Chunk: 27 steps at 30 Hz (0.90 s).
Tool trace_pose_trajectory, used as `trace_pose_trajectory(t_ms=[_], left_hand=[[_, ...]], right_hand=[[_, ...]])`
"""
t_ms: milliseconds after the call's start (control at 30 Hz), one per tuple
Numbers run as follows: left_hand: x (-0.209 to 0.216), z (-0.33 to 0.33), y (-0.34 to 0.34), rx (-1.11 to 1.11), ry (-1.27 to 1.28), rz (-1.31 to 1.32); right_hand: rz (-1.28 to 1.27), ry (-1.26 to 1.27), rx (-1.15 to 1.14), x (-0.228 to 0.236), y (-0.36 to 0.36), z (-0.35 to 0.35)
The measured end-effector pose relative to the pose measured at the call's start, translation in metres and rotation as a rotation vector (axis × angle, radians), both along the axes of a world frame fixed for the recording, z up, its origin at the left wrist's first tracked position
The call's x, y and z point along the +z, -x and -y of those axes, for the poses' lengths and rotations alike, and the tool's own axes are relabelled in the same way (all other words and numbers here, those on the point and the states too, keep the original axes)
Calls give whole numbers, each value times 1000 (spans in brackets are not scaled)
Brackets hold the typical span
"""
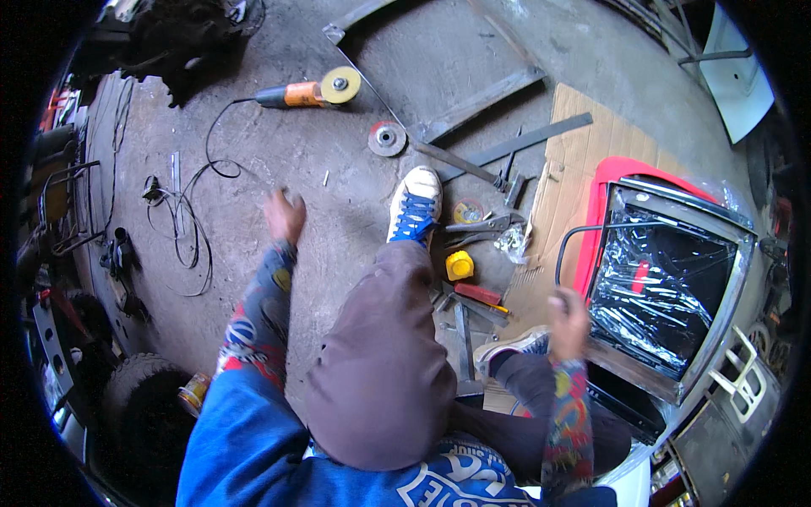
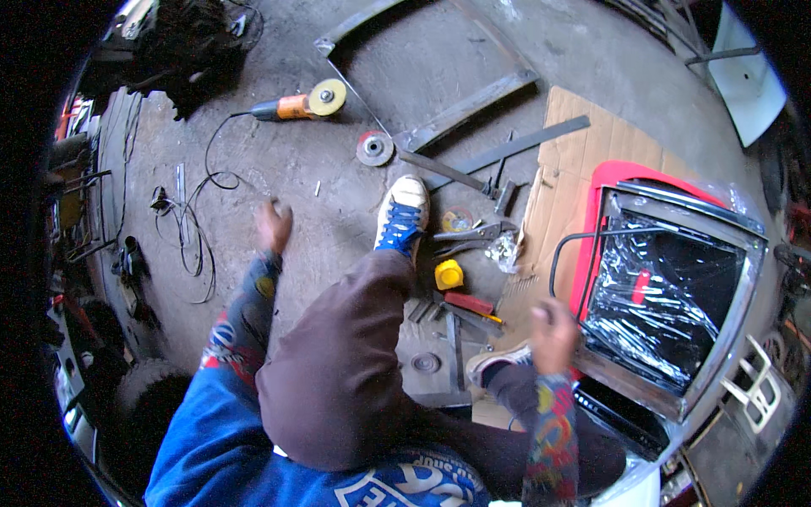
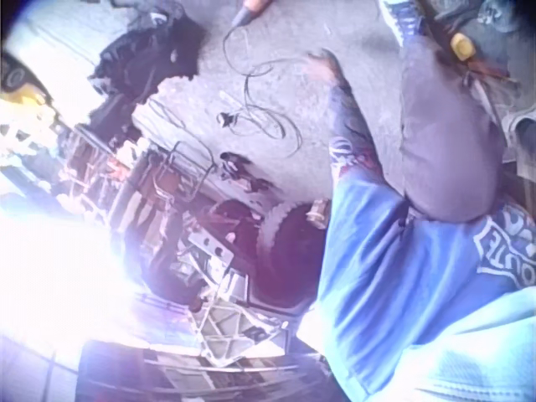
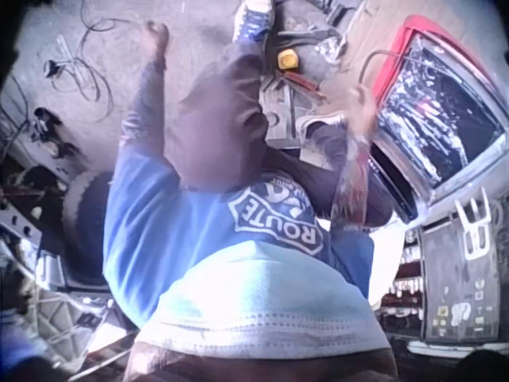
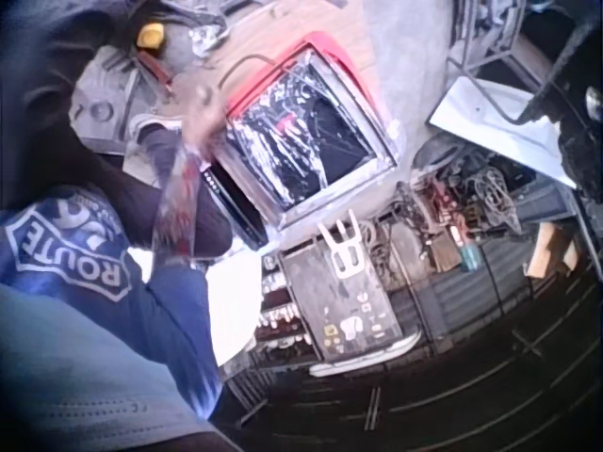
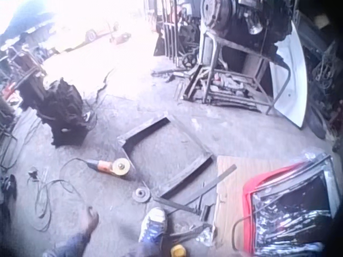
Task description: The person sits on the floor and assembles a windshield frame by hand. They fit a black rubber seal into the frame, then place a metal frame over the glass, aligning and pressing the edges to secure the components.
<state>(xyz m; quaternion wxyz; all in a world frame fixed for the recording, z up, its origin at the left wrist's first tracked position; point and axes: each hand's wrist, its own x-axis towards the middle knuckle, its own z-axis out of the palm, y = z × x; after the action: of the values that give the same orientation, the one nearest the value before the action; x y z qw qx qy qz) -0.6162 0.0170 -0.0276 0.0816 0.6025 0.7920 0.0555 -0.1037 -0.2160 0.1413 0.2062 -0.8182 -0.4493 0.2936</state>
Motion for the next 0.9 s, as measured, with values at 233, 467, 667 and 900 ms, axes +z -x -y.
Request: trace_pose_trajectory(t_ms=[233, 467, 667, 900], left_hand=[[15, -192, 25, -144, 14, -191], [-30, -255, 32, -439, 244, -71], [-24, -264, 1, -421, 327, -616], [-44, -220, 24, -386, 469, 24]], right_hand=[[-369, 508, 17, -112, 65, 7], [-228, 596, -106, -144, 6, 57], [-304, 671, -193, -167, 0, 60], [-554, 490, -272, -167, 63, 16]])
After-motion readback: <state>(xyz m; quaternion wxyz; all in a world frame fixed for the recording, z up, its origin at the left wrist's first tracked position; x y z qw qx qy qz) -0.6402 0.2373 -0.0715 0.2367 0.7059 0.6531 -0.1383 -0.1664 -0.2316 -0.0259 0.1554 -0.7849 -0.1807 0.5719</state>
